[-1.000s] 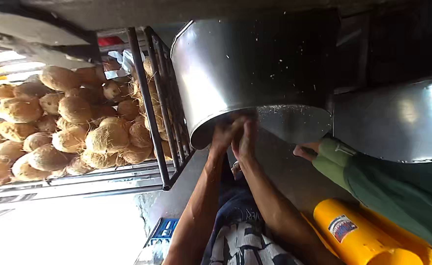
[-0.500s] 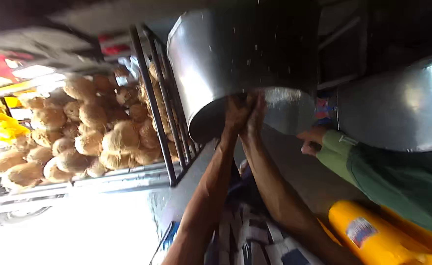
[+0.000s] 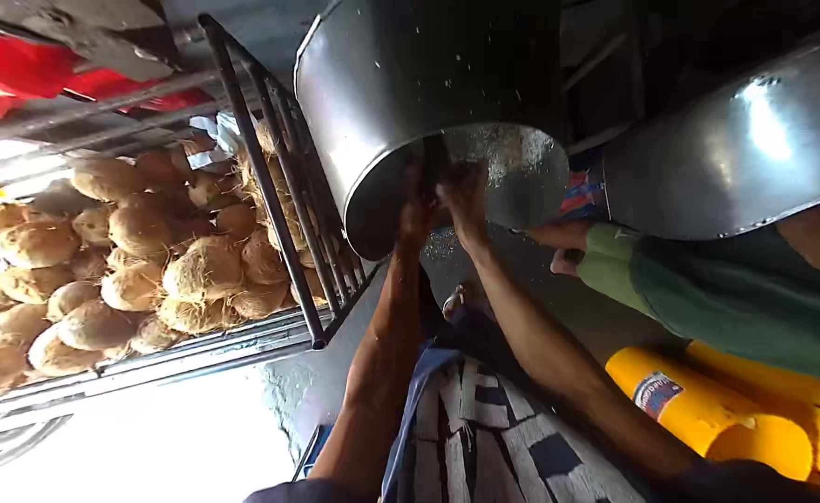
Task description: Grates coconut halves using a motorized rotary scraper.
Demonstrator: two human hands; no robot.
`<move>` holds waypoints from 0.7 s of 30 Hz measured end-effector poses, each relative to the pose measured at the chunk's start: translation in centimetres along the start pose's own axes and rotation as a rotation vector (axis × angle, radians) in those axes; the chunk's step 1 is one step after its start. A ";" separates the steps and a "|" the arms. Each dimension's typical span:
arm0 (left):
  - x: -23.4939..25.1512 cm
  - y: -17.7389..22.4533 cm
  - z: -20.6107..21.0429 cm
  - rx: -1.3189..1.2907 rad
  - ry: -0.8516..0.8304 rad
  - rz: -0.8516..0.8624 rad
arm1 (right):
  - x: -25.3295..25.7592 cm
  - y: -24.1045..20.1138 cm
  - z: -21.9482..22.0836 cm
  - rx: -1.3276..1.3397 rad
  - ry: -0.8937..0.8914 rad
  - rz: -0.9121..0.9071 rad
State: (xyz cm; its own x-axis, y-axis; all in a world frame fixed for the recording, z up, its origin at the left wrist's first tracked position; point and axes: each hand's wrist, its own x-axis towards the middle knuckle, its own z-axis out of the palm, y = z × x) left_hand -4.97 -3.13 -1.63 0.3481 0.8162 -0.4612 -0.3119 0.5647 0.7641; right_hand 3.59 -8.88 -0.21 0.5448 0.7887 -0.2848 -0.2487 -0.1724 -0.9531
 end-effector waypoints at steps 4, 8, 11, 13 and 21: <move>-4.0 -0.6 -3.6 -0.128 -0.051 -0.026 | -5.0 3.4 -1.4 -0.195 -0.086 -0.057; -4.1 3.9 -1.2 0.321 -0.012 -0.003 | -2.7 -1.4 3.8 0.426 0.141 0.175; -1.4 6.1 2.4 0.522 -0.087 0.044 | -0.5 -5.5 5.4 0.509 0.290 0.291; 0.1 5.6 1.9 0.557 -0.101 0.161 | -0.5 -4.7 6.0 0.469 0.295 0.280; -11.2 2.5 2.7 0.281 0.085 0.133 | -9.4 -5.8 0.2 0.189 0.111 0.103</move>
State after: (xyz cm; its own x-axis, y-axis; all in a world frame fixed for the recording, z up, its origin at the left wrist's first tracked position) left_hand -7.31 -11.17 6.65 0.2416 0.8948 -0.3756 -0.0898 0.4060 0.9095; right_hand -0.24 -15.15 7.99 0.5912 0.7009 -0.3989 -0.4472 -0.1267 -0.8854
